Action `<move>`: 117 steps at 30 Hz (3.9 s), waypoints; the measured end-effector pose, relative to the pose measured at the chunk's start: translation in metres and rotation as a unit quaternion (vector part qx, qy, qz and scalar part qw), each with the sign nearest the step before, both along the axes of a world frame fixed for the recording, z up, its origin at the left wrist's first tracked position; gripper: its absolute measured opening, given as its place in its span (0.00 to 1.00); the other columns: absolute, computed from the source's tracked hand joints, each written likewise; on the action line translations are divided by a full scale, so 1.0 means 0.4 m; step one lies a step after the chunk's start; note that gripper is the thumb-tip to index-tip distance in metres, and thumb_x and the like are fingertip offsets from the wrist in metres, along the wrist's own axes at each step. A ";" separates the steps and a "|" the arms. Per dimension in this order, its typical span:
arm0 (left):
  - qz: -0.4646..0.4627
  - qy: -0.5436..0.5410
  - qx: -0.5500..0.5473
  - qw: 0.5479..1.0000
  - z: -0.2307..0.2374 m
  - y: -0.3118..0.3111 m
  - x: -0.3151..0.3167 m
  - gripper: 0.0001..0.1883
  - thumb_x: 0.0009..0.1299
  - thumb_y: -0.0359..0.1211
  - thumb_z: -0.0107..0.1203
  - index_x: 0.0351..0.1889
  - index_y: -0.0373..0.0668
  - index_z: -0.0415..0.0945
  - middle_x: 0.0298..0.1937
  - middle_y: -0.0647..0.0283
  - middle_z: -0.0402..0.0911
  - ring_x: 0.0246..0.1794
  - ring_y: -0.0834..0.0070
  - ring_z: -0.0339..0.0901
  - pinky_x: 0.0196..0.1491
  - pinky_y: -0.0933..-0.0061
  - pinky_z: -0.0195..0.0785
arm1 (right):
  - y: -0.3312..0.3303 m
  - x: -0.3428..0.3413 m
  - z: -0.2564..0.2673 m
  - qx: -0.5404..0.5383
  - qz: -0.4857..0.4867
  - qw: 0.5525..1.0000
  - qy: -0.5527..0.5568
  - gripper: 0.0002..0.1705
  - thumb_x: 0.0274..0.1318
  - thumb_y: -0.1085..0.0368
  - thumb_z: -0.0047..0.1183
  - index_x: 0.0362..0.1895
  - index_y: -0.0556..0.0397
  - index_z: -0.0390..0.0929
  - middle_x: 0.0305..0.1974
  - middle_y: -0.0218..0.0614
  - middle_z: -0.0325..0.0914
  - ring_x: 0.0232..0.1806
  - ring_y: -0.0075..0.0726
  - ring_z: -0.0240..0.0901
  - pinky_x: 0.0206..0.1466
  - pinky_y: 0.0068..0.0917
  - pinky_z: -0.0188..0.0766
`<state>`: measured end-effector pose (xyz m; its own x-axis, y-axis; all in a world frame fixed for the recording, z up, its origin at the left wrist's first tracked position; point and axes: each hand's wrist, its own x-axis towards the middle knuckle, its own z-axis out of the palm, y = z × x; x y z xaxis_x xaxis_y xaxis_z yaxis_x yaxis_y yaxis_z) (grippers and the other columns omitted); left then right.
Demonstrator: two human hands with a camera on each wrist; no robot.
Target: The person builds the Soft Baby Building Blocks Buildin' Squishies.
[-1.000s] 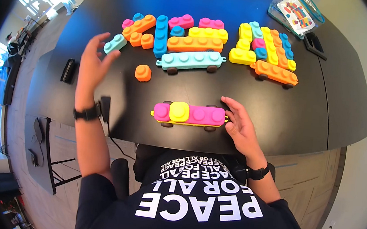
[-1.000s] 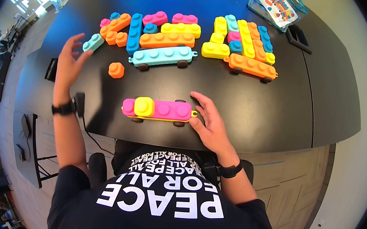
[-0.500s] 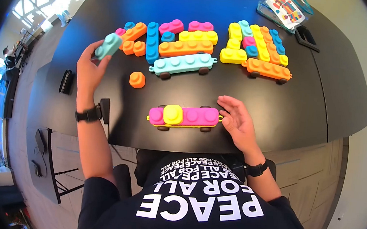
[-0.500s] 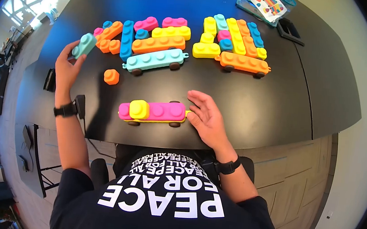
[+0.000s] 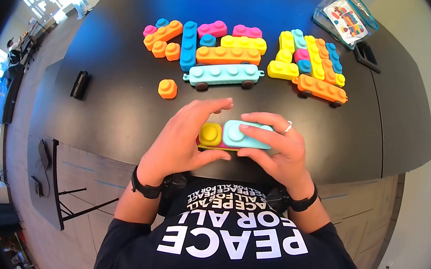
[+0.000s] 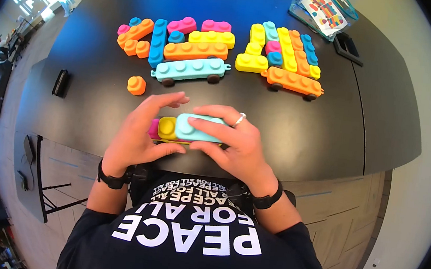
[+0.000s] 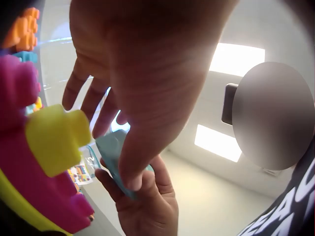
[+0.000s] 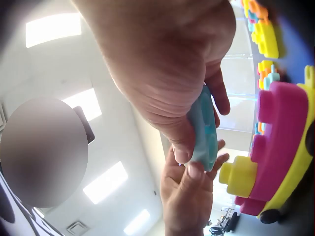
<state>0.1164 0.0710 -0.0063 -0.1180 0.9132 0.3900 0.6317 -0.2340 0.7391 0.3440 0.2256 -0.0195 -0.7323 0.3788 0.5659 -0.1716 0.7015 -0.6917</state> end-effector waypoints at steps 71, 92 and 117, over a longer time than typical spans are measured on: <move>0.026 0.071 0.003 0.997 0.061 0.022 -0.170 0.32 0.68 0.29 0.84 0.71 0.39 0.88 0.63 0.55 0.94 0.63 0.59 0.93 0.68 0.57 0.83 | -0.013 0.012 -0.144 -0.329 0.022 0.944 0.012 0.31 0.68 0.74 0.82 0.73 0.55 0.87 0.68 0.45 0.95 0.69 0.38 0.91 0.73 0.37 0.85; -0.001 0.020 -0.096 0.995 0.041 0.008 0.000 0.33 0.65 0.33 0.87 0.69 0.40 0.89 0.60 0.51 0.95 0.57 0.44 0.92 0.60 0.54 0.85 | -0.006 0.000 -0.155 -0.290 0.039 0.956 -0.011 0.38 0.67 0.71 0.84 0.78 0.56 0.83 0.70 0.43 0.94 0.72 0.37 0.90 0.79 0.37 0.84; 0.018 0.069 -0.052 0.996 0.034 0.002 0.044 0.31 0.73 0.33 0.82 0.73 0.44 0.85 0.64 0.51 0.92 0.61 0.45 0.91 0.64 0.52 0.86 | -0.012 -0.007 -0.151 -0.238 0.001 0.971 -0.013 0.34 0.61 0.67 0.87 0.70 0.54 0.91 0.65 0.41 0.97 0.66 0.45 0.94 0.71 0.39 0.87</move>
